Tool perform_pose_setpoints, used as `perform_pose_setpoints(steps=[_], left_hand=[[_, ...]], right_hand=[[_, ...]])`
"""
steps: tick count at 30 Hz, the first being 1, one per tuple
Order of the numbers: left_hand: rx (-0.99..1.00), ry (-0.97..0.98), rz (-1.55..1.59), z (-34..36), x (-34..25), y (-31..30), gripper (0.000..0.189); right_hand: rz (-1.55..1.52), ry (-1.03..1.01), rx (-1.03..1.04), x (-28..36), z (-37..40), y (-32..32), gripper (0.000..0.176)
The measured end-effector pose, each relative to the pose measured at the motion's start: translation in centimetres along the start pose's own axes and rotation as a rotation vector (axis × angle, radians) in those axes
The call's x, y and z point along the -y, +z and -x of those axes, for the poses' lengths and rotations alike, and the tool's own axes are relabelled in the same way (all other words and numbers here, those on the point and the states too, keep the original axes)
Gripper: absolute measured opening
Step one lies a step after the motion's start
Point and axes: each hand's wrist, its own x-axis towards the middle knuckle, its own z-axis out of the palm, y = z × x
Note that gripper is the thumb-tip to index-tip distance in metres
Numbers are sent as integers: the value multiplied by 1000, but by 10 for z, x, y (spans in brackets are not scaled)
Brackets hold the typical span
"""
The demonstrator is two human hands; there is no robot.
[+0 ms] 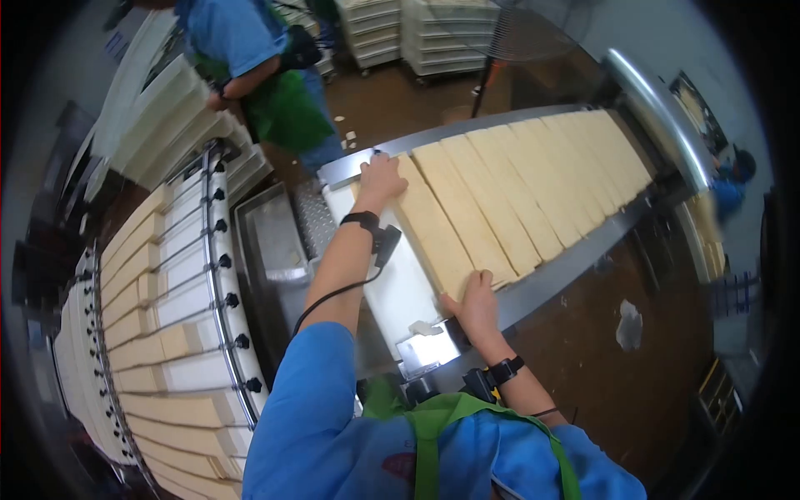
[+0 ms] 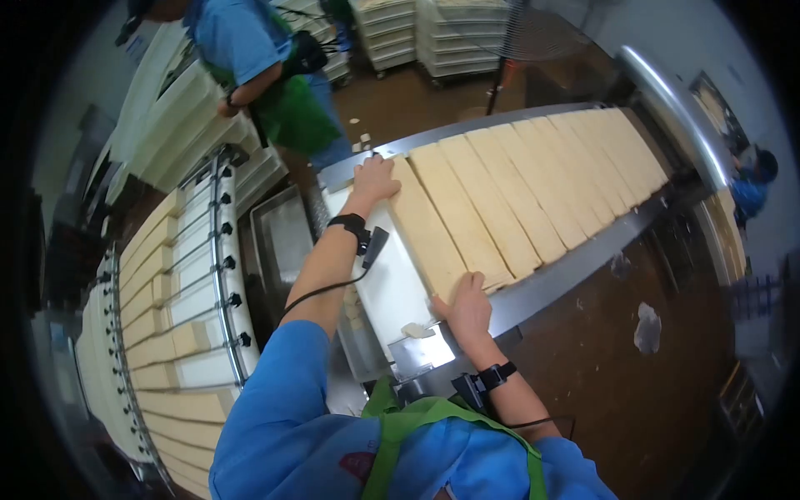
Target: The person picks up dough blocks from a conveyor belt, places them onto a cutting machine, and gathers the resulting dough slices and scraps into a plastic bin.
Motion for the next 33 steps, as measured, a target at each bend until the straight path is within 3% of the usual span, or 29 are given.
perform_pose_setpoints(steps=[3, 7, 10, 12, 15, 24, 27, 28, 29, 30, 32, 33], left_hand=[[52, -128, 11, 24, 24, -14, 51], [-72, -249, 129, 32, 70, -8, 49], [-238, -23, 556, 20, 67, 26, 55], [-362, 130, 521, 11, 46, 38, 62], [-104, -80, 144, 11, 21, 11, 61], [-40, -157, 6, 12, 26, -1, 60], [-173, -197, 65, 44, 63, -1, 59], [-245, -194, 137, 57, 76, 0, 61], [-189, -223, 237, 67, 89, -8, 56], [-301, -261, 252, 79, 98, -3, 53], [-538, -342, 268, 103, 118, 10, 48], [-483, -379, 462, 109, 125, 16, 47]], right_hand=[[25, -120, 66, 6, -6, -3, 55], [-13, -246, 147, 19, -5, -20, 54], [-26, -185, 42, -2, -4, 11, 52], [-36, -84, 5, 8, 0, 11, 52], [-34, -18, 16, 11, 4, 9, 60], [-1, 7, 6, 19, 0, 11, 69], [10, -168, -38, 7, 0, 15, 69], [-8, -195, -3, 6, -1, 15, 72], [-23, -224, 31, 6, -7, 13, 74], [-37, -258, 65, 6, -12, 11, 76], [-15, -197, 114, 9, -20, 12, 82], [-3, -171, 146, 11, -23, 14, 85]])
